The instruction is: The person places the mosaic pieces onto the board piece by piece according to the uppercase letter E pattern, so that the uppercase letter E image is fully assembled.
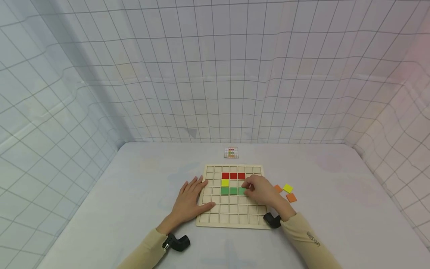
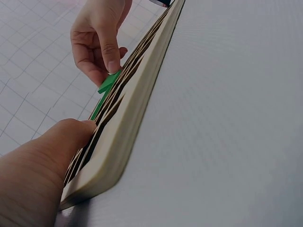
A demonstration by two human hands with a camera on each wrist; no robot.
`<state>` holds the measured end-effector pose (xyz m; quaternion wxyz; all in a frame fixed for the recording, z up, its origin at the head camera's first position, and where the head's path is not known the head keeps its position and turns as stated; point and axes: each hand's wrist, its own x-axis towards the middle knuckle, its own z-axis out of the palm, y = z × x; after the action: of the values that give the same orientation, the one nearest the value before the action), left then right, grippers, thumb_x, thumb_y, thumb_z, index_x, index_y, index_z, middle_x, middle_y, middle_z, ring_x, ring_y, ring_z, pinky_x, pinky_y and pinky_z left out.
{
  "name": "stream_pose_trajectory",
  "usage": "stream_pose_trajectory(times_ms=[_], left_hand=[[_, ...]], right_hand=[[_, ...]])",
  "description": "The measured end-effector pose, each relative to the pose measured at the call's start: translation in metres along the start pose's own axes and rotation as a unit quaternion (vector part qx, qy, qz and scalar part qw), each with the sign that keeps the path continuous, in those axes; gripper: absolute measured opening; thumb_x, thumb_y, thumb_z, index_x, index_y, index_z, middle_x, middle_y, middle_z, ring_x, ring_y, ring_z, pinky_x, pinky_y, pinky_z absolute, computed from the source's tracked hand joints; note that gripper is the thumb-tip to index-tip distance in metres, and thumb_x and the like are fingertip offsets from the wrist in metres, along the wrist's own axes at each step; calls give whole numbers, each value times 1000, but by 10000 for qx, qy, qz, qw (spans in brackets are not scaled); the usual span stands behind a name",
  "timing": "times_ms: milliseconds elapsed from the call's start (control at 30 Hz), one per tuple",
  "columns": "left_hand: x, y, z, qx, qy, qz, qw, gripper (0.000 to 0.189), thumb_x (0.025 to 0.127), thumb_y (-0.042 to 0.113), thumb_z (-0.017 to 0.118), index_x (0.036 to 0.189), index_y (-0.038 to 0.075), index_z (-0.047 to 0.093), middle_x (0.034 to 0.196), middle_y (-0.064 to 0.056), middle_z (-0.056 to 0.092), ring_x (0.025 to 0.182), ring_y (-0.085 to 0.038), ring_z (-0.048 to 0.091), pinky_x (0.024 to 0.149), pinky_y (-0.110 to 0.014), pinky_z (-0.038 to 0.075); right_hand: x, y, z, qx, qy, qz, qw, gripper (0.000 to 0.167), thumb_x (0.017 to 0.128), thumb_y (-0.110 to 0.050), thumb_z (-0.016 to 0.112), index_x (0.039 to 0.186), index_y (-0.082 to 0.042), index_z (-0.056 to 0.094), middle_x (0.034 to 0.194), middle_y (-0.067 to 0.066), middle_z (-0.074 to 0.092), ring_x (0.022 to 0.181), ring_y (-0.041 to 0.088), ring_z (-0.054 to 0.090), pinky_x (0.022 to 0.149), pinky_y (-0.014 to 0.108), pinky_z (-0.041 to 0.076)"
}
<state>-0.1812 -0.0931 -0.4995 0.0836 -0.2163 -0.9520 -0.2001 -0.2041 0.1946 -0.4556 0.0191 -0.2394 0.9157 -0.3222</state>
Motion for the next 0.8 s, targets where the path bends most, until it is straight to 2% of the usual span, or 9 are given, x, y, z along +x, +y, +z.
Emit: stream_pose_trajectory(times_ms=[233,433,633,800], left_hand=[[0,1,-1,-3,4,-2,10000,84,82,66,55,145,13,40,152,-9,30,140,-26,20,112,-49,9],[0,1,0,0,-57,-79,10000,85,82,67,54,146,13,39,152,-7,28,141,-24,18,112,-46,8],[0,0,0,-2,-17,-70,10000,85,82,67,55,145,13,40,152,-8,30,141,-25,19,112,-47,9],[0,0,0,-36,-46,-77,10000,85,82,67,54,146,13,39,152,-8,29,141,-25,19,112,-46,8]], right_hand=[[-1,0,1,-251,38,-64,9997,8,80,-5,74,87,-9,72,80,-7,56,69,10,49,59,26,44],[-6,4,1,-274,-30,-108,9996,15,82,-10,73,96,-7,74,82,-7,56,68,10,47,58,24,43],[-20,8,-3,-4,-258,-339,9991,28,86,-16,71,111,-4,69,91,-5,55,78,11,50,66,25,46],[-32,14,-8,298,-149,-543,9980,22,87,-17,71,106,-7,69,96,-4,58,78,9,54,66,25,48]])
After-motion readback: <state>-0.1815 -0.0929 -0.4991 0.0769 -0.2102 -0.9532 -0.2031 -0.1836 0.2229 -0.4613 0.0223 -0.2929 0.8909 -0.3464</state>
